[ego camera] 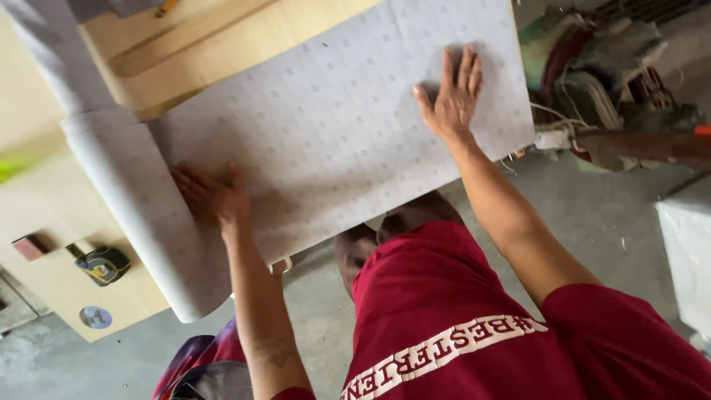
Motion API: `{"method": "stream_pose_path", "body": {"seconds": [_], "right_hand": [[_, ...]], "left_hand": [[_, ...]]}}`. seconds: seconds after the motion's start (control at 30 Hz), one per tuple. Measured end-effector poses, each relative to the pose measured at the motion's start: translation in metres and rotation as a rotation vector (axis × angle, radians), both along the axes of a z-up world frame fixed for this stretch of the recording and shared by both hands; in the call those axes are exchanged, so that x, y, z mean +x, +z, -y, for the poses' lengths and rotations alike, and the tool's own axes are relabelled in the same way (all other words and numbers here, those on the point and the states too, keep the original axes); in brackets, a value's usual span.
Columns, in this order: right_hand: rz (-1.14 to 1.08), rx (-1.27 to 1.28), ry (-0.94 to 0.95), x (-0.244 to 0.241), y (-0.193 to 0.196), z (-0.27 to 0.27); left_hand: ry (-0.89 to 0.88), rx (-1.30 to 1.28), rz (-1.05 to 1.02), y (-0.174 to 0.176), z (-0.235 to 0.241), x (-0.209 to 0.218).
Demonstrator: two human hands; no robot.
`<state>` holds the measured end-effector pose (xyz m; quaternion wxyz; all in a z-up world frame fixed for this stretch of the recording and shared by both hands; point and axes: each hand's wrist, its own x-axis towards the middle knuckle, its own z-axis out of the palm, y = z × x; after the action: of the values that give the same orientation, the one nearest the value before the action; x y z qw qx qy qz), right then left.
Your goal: Measuring, marking, and cutting upholstery fabric from a roll on a workshop table.
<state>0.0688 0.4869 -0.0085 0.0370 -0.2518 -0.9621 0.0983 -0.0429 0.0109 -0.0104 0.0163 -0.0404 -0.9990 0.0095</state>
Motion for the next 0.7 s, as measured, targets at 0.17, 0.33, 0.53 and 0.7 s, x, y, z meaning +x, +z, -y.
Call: {"method": "stream_pose_path", "body": {"seconds": [0.17,0.33,0.53,0.7], "right_hand": [[0.041,-0.084,-0.052,0.000,0.008,0.004],[-0.064,0.027,0.006,-0.001,-0.002,0.002],[-0.271,0.084,0.068,-0.008,-0.013,0.015],[-0.064,-0.107,0.009,-0.004,0.015,0.026]], "left_hand": [[0.323,0.009,-0.022,-0.018,-0.024,-0.013],[0.450,0.215,0.147,0.072,-0.058,-0.049],[0.295,0.087,-0.092,0.062,-0.009,-0.105],[0.124,0.279,-0.426,0.086,0.022,-0.195]]}}
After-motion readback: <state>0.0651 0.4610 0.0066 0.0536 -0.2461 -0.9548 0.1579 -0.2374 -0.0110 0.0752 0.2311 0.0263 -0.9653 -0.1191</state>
